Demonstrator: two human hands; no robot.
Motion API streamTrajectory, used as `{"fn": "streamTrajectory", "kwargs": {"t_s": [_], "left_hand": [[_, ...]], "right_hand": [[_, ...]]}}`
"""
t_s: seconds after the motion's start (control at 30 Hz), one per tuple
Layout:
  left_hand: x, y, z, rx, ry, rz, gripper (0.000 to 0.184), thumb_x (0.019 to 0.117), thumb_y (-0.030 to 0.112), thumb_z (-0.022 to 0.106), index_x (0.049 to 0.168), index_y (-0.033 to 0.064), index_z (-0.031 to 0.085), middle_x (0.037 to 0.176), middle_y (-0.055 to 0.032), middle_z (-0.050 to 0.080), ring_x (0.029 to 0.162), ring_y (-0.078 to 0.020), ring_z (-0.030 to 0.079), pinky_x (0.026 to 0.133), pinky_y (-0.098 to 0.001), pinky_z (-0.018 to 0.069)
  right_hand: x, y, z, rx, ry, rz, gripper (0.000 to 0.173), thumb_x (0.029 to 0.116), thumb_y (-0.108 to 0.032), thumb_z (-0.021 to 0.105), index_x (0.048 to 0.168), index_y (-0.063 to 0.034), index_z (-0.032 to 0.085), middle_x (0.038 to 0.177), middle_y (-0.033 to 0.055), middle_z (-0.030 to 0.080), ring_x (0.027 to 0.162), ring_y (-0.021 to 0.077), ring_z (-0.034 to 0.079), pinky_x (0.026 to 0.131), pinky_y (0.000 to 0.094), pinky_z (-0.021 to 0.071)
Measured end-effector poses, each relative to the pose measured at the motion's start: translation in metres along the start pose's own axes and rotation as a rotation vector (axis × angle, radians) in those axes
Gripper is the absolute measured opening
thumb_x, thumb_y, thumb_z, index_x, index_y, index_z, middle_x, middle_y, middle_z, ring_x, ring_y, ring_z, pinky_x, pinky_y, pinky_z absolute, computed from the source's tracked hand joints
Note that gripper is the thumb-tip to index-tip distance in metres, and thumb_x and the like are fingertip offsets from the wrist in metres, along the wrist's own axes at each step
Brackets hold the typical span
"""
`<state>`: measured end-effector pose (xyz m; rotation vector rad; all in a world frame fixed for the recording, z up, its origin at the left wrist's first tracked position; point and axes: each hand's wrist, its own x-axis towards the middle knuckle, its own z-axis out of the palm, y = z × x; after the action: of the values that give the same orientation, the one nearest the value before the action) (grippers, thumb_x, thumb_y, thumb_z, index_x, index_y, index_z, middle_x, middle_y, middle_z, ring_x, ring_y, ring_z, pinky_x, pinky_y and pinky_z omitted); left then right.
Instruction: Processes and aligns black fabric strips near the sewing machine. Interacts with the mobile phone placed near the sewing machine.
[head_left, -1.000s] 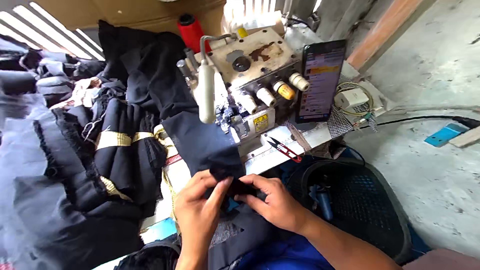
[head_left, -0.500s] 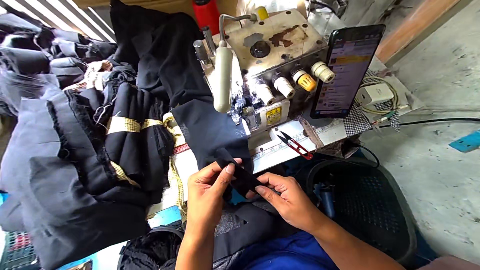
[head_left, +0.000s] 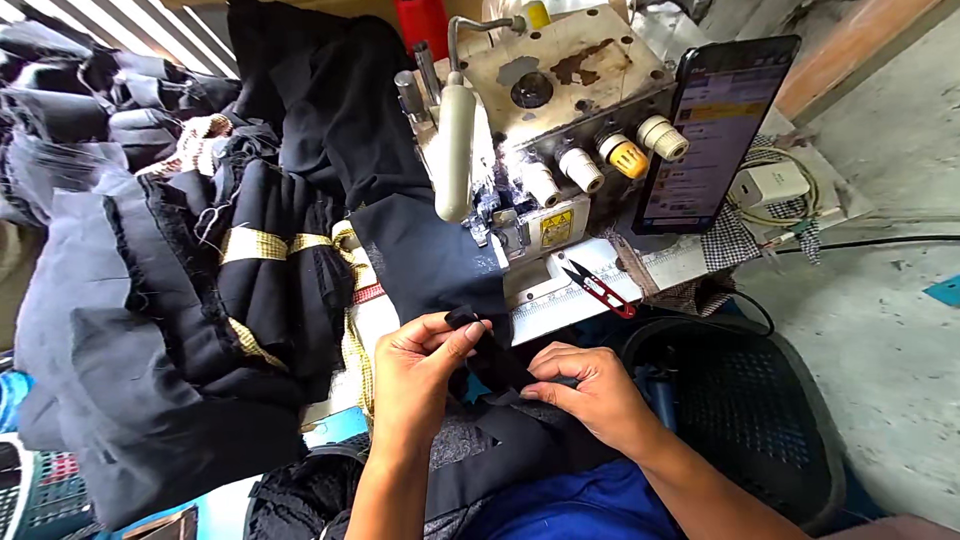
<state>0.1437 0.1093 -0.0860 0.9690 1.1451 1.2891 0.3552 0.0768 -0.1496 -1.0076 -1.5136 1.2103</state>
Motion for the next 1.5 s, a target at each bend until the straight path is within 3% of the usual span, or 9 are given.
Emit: {"fn": "streamTrajectory", "kwargs": {"t_s": [0.17, 0.37, 0.5, 0.57, 0.67, 0.77, 0.93, 1.13, 1.5], "left_hand": [[0.006, 0.007, -0.005, -0.032, -0.106, -0.01, 0.01, 0.0959, 0.001, 0.066, 0.101, -0.0009, 0.074, 0.093, -0.0145, 0.078, 0.085, -0.0212, 0.078, 0.079, -0.0338, 0.0654], [0.024, 0.02, -0.018, 0.366, -0.196, 0.13, 0.01, 0.0938, 0.012, 0.073, 0.1, 0.0045, 0.077, 0.083, -0.0042, 0.078, 0.073, -0.0134, 0.075, 0.07, -0.0278, 0.0649], [0.063, 0.046, -0.017, 0.668, -0.321, 0.369, 0.009, 0.0915, 0.014, 0.075, 0.1, 0.0107, 0.078, 0.089, 0.0053, 0.076, 0.075, -0.0024, 0.07, 0.068, -0.0197, 0.0605], [0.092, 0.049, -0.013, 0.814, -0.343, 0.497, 0.009, 0.0884, 0.016, 0.079, 0.095, 0.0103, 0.078, 0.089, 0.0055, 0.072, 0.076, 0.0003, 0.067, 0.069, -0.0168, 0.0573], [0.115, 0.039, -0.012, 0.919, -0.298, 0.519, 0.016, 0.0844, 0.024, 0.083, 0.084, 0.0135, 0.071, 0.083, 0.0064, 0.07, 0.069, 0.0003, 0.062, 0.062, -0.0185, 0.0514], [0.106, 0.03, -0.018, 0.991, -0.269, 0.537, 0.014, 0.0866, 0.026, 0.08, 0.09, 0.0139, 0.073, 0.088, 0.0075, 0.07, 0.078, 0.0007, 0.064, 0.071, -0.0197, 0.0545], [0.079, 0.032, -0.025, 1.081, -0.26, 0.523, 0.015, 0.096, 0.025, 0.068, 0.097, 0.0133, 0.077, 0.094, 0.006, 0.071, 0.082, 0.0031, 0.063, 0.073, -0.0157, 0.0515], [0.086, 0.034, -0.018, 1.079, -0.185, 0.496, 0.014, 0.0936, 0.026, 0.073, 0.089, 0.0135, 0.077, 0.086, 0.0072, 0.071, 0.068, 0.0066, 0.059, 0.06, -0.0118, 0.0469], [0.086, 0.031, -0.011, 1.085, -0.113, 0.495, 0.011, 0.091, 0.025, 0.076, 0.091, 0.0139, 0.078, 0.083, 0.0074, 0.07, 0.066, 0.0059, 0.056, 0.058, -0.0129, 0.0437]], "right_hand": [[0.0, 0.005, -0.002, -0.027, 0.012, 0.014, 0.014, 0.0893, -0.02, 0.08, 0.088, -0.0059, 0.079, 0.094, 0.0017, 0.077, 0.097, 0.0087, 0.072, 0.09, 0.0254, 0.0595], [0.001, -0.002, -0.005, -0.034, -0.074, 0.011, 0.016, 0.0944, -0.021, 0.074, 0.095, -0.0055, 0.078, 0.088, -0.0015, 0.076, 0.083, 0.0007, 0.069, 0.077, 0.0185, 0.0584], [0.018, -0.02, 0.009, 0.107, 0.001, 0.076, 0.044, 0.0942, -0.016, 0.074, 0.133, 0.0011, 0.062, 0.082, -0.0011, 0.073, 0.071, 0.0035, 0.067, 0.068, 0.021, 0.059], [0.034, -0.017, 0.018, 0.116, 0.056, 0.116, 0.054, 0.0947, -0.015, 0.074, 0.142, 0.0023, 0.054, 0.077, -0.0014, 0.07, 0.066, 0.0043, 0.065, 0.064, 0.0208, 0.0574], [0.05, 0.005, 0.028, 0.143, 0.072, 0.19, 0.042, 0.096, -0.016, 0.072, 0.131, 0.0042, 0.061, 0.077, -0.0002, 0.069, 0.066, 0.0057, 0.064, 0.063, 0.022, 0.0564], [0.045, 0.009, 0.024, 0.155, 0.021, 0.212, 0.018, 0.097, -0.017, 0.07, 0.105, -0.0014, 0.072, 0.083, 0.0005, 0.072, 0.071, 0.0042, 0.067, 0.067, 0.0207, 0.0577], [0.02, 0.009, 0.019, 0.164, 0.023, 0.242, 0.016, 0.0953, -0.015, 0.072, 0.104, -0.0014, 0.073, 0.086, 0.0012, 0.074, 0.075, 0.004, 0.069, 0.069, 0.0194, 0.0589], [0.019, 0.005, 0.022, 0.134, 0.077, 0.236, 0.015, 0.0957, -0.017, 0.072, 0.093, -0.0027, 0.075, 0.08, 0.0005, 0.075, 0.069, 0.0026, 0.069, 0.064, 0.0181, 0.0571], [0.02, 0.007, 0.022, 0.05, 0.124, 0.207, 0.02, 0.0948, -0.024, 0.074, 0.088, -0.005, 0.075, 0.073, -0.0026, 0.071, 0.062, -0.0013, 0.063, 0.057, 0.0153, 0.0514]]}}
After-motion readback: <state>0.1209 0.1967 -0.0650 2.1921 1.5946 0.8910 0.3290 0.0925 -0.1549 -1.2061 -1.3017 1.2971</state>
